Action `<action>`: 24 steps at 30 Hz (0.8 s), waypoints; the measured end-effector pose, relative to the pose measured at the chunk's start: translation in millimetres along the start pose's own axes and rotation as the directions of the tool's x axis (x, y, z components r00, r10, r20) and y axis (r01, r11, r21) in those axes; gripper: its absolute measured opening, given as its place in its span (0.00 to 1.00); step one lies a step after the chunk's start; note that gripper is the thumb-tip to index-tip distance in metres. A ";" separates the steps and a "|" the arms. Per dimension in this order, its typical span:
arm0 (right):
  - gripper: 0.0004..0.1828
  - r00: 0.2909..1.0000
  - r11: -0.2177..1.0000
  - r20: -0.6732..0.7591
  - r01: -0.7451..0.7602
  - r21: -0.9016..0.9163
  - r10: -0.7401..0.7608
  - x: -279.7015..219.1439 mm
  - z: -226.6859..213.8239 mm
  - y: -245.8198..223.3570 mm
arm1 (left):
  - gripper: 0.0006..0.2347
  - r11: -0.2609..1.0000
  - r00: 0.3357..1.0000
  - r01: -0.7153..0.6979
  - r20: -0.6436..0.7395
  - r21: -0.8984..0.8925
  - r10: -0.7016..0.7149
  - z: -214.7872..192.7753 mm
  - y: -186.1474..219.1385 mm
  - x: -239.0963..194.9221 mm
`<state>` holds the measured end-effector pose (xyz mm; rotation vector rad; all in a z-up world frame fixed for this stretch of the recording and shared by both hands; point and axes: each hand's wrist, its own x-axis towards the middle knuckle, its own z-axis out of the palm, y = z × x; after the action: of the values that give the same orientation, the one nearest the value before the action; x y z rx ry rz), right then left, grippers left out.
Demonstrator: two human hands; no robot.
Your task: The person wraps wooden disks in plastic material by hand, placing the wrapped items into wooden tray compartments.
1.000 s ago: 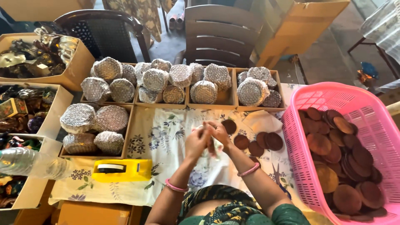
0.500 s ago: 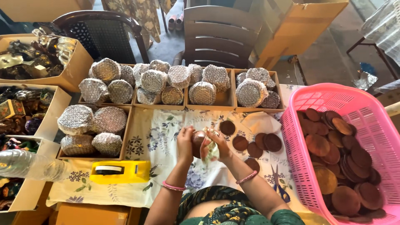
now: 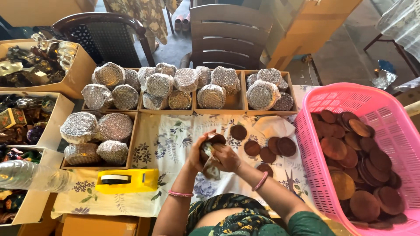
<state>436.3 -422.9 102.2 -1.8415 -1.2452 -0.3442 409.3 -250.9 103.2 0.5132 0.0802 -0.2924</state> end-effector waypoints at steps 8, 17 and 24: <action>0.15 0.985 0.977 0.124 0.138 -0.162 -0.118 46.1 -26.3 -35.8 | 0.23 0.993 0.989 0.105 -0.115 0.052 -0.099 19.3 22.9 -19.5; 0.23 0.798 0.798 -0.078 -0.581 0.160 0.597 37.2 15.9 0.3 | 0.25 0.820 0.919 -0.296 -0.088 0.490 0.384 -8.8 -15.2 -3.4; 0.21 0.963 0.978 -0.266 -0.089 -0.191 0.036 34.9 10.0 -20.8 | 0.23 0.988 0.974 -0.081 -0.200 0.134 0.108 33.6 9.1 -18.0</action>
<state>432.4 -390.8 128.9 -1.9268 -0.9969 -0.6771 394.8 -255.4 139.3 0.6693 0.2405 -0.1502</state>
